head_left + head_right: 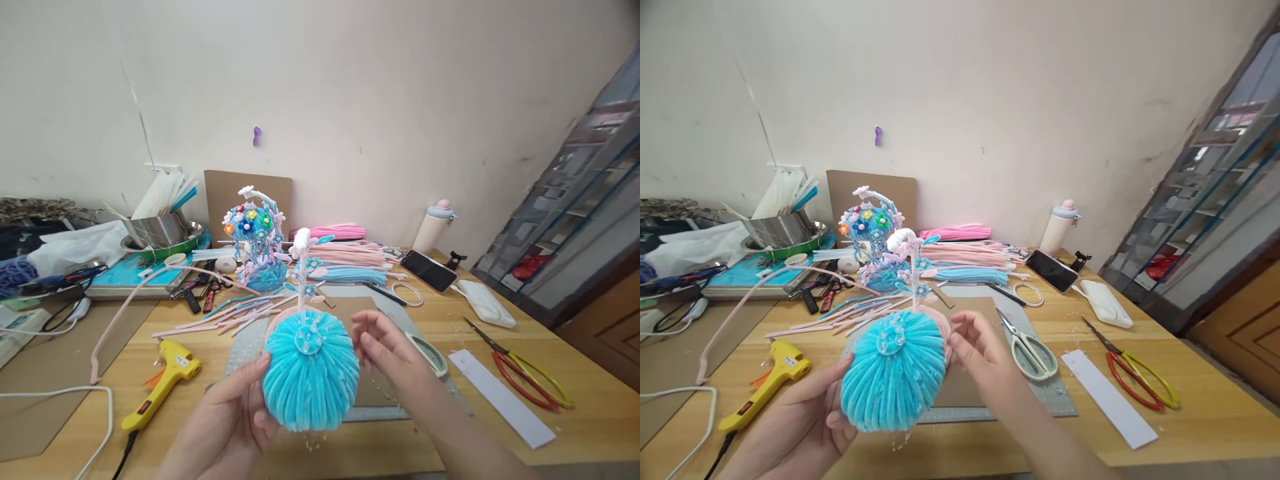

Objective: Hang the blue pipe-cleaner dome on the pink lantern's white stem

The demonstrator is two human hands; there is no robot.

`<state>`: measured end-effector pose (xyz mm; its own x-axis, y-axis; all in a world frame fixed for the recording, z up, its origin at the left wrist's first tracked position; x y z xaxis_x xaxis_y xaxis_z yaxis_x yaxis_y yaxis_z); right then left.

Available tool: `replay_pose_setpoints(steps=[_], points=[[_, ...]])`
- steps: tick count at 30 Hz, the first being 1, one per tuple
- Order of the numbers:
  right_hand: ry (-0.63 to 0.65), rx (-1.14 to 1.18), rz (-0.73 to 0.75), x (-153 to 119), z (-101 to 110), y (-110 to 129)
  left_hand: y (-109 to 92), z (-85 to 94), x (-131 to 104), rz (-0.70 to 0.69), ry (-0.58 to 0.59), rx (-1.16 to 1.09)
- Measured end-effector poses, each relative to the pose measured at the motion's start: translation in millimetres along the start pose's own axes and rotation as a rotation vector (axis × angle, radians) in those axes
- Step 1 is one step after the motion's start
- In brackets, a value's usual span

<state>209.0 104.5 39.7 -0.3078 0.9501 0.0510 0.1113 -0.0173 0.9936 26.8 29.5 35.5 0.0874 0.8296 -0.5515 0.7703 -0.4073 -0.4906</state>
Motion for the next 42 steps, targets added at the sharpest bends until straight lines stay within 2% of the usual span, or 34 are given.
replay_pose_setpoints(steps=[2, 4, 8, 14, 19, 27, 42], points=[[0.068, 0.227, -0.189, -9.8, -7.8, -12.7, -3.4, -4.4, -2.9, 0.012, 0.031, 0.004], [0.159, 0.420, -0.338, -19.0, -19.7, -14.4, -8.4, -8.2, -5.0, 0.011, 0.057, 0.006], [0.225, 0.636, -0.423, -20.4, -34.9, 0.8, -26.5, -18.6, -7.1, -0.068, 0.112, -0.029], [0.228, 0.807, -0.458, -2.8, -48.9, 16.0, -54.6, -40.1, -5.9, -0.194, 0.201, 0.064], [0.211, 0.871, -0.440, 6.4, -52.7, 22.2, -66.6, -46.0, 0.2, -0.208, 0.161, 0.087], [0.274, 0.965, -0.463, 20.5, -59.0, 24.8, -72.7, -51.0, 14.2, -0.178, 0.156, 0.060], [0.260, 0.989, -0.455, 30.4, -55.0, 19.7, -77.6, -61.1, 28.3, -0.148, 0.237, 0.054]])
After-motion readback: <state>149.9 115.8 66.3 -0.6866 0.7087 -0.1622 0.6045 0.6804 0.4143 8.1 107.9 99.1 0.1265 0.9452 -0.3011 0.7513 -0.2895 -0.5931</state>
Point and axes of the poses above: each hand's wrist, its own x-axis towards the middle knuckle, its own z-axis out of the back of the hand, y = z × x, the point moved 7 cm from there along x, towards the middle knuckle, and after that the axes turned 1 degree about -y, right-handed, at the moved point
